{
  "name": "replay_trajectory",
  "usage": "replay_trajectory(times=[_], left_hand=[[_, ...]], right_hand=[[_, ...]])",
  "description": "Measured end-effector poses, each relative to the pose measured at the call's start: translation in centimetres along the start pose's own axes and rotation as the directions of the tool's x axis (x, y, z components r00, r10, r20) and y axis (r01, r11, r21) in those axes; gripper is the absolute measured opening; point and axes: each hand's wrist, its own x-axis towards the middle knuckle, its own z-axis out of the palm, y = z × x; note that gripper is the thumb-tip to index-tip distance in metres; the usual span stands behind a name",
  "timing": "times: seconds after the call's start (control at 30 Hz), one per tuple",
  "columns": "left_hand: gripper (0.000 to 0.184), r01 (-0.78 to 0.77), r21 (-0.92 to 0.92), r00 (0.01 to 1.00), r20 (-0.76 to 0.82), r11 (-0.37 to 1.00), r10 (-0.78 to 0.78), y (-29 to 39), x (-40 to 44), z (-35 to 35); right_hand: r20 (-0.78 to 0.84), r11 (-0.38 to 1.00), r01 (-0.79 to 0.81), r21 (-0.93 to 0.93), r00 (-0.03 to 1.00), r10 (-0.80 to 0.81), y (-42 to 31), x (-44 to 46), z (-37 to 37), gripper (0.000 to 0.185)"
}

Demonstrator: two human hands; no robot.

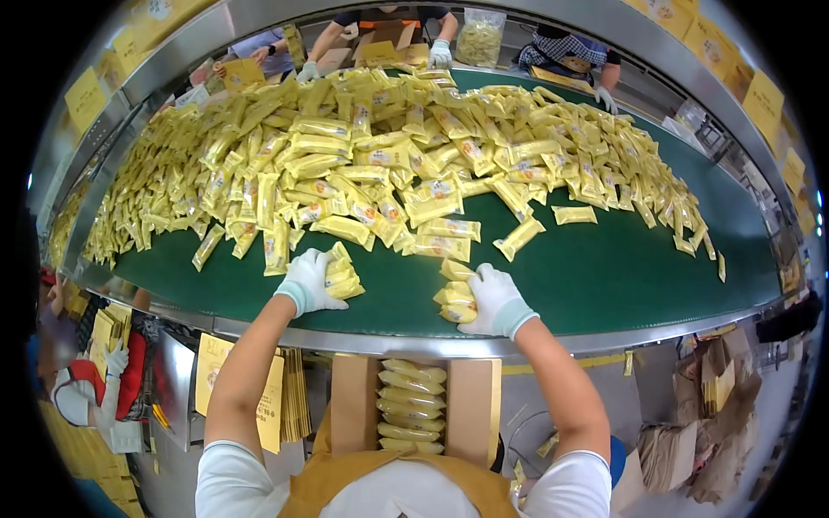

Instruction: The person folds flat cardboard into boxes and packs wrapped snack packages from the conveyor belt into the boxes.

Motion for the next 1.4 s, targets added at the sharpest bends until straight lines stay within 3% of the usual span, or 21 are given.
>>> replay_trajectory(times=[0.1,0.17,0.27,0.33,0.43,0.53,0.57,0.6,0.67,0.7,0.73,0.8,0.9,0.93,0.97,1.03,1.13,1.17,1.23,1.33,1.4], left_hand=[[0.129,0.058,0.057,0.984,-0.171,0.997,-0.048,0.6,-0.7,1.6],[0.133,0.089,0.193,0.947,-0.319,0.977,-0.023,0.2,-0.1,3.7],[0.132,0.072,0.019,0.996,-0.057,0.997,-0.071,0.7,-0.5,1.2],[0.131,0.071,0.008,0.989,-0.132,0.997,-0.069,1.0,-1.5,1.7],[0.131,0.044,-0.055,0.950,-0.308,0.998,-0.059,0.6,-3.7,3.2],[0.130,0.079,-0.396,0.927,-0.309,0.915,-0.214,-1.0,-5.3,3.2],[0.124,-0.069,-0.493,0.823,-0.519,0.867,-0.230,-2.7,-4.9,6.1],[0.111,-0.201,-0.672,0.798,-0.535,0.712,-0.280,-4.7,-4.3,8.8],[0.092,-0.205,-0.968,0.974,-0.187,-0.146,-0.125,-4.0,-7.2,5.3],[0.083,-0.245,-0.914,0.969,-0.221,-0.324,-0.110,-1.9,-9.7,2.7],[0.087,-0.315,-0.840,0.949,-0.282,-0.442,-0.142,-0.6,-10.8,2.1],[0.091,-0.316,-0.654,0.920,-0.389,-0.688,-0.053,3.8,-13.8,-2.4],[0.059,0.230,-0.354,0.956,-0.092,-0.907,0.278,7.0,-14.7,-5.1],[0.047,0.439,-0.187,0.898,0.104,-0.879,0.427,7.4,-14.2,-5.6],[0.045,0.327,-0.439,0.943,0.088,-0.837,0.322,8.9,-14.6,-5.0],[0.042,0.097,-0.854,0.994,0.054,-0.511,0.099,12.1,-15.4,-3.9],[0.062,-0.309,-0.949,0.944,-0.313,-0.055,0.107,12.7,-15.6,-0.9],[0.074,-0.553,-0.817,0.829,-0.520,0.164,0.205,12.8,-16.4,-2.6],[0.121,-0.718,-0.484,0.695,-0.541,0.500,0.474,12.4,-16.8,-2.5],[0.101,-0.675,-0.070,0.617,-0.599,0.734,0.510,13.7,-16.5,0.1],[0.079,-0.594,0.041,0.661,-0.545,0.804,0.516,14.0,-16.6,2.0]], right_hand=[[-0.206,0.990,0.047,-0.133,0.976,-0.074,-0.3,-0.8,2.9,0.101],[-0.153,0.990,-0.003,-0.139,0.988,-0.019,-0.6,-0.7,3.0,0.105],[0.018,0.987,-0.129,-0.093,0.991,0.131,-1.8,-0.1,1.5,0.114],[0.026,0.976,-0.212,-0.049,0.977,0.213,-2.6,0.1,0.7,0.118],[-0.145,0.867,-0.186,0.463,0.949,0.281,-1.9,-1.7,-0.1,0.125],[-0.187,0.494,0.038,0.869,0.948,0.257,-2.9,-5.1,-4.3,0.123],[-0.162,0.417,0.066,0.906,0.966,0.200,-3.4,-6.2,-5.8,0.122],[-0.141,0.334,0.088,0.939,0.981,0.137,-3.9,-7.4,-7.1,0.122],[-0.095,0.307,0.095,0.947,0.995,-0.015,-7.6,-9.7,-10.8,0.120],[-0.224,0.772,0.277,0.573,0.958,-0.178,-7.8,-10.1,-11.0,0.121],[-0.209,0.865,0.377,0.330,0.923,-0.322,-10.1,-10.3,-12.6,0.113],[0.194,0.955,0.295,-0.039,0.939,-0.282,-15.8,-10.6,-13.5,0.104],[0.473,0.849,0.462,-0.257,0.826,-0.306,-20.6,-9.4,-7.2,0.091],[0.552,0.824,0.507,-0.253,0.775,-0.308,-21.7,-8.8,-5.7,0.089],[0.586,0.857,0.482,-0.182,0.753,-0.299,-22.3,-8.3,-4.6,0.085],[0.652,0.911,0.410,-0.039,0.702,-0.288,-22.8,-7.6,-2.7,0.078],[0.467,0.941,0.339,0.014,0.830,-0.306,-21.2,-9.5,4.9,0.064],[0.339,0.942,0.320,0.100,0.879,-0.335,-20.6,-9.8,9.4,0.058],[0.094,0.876,0.261,0.406,0.942,-0.323,-20.1,-10.3,14.3,0.052],[0.157,0.876,0.207,0.436,0.941,-0.300,-20.4,-10.7,12.1,0.057],[0.286,0.912,0.360,0.196,0.869,-0.404,-20.4,-12.4,8.4,0.059]])
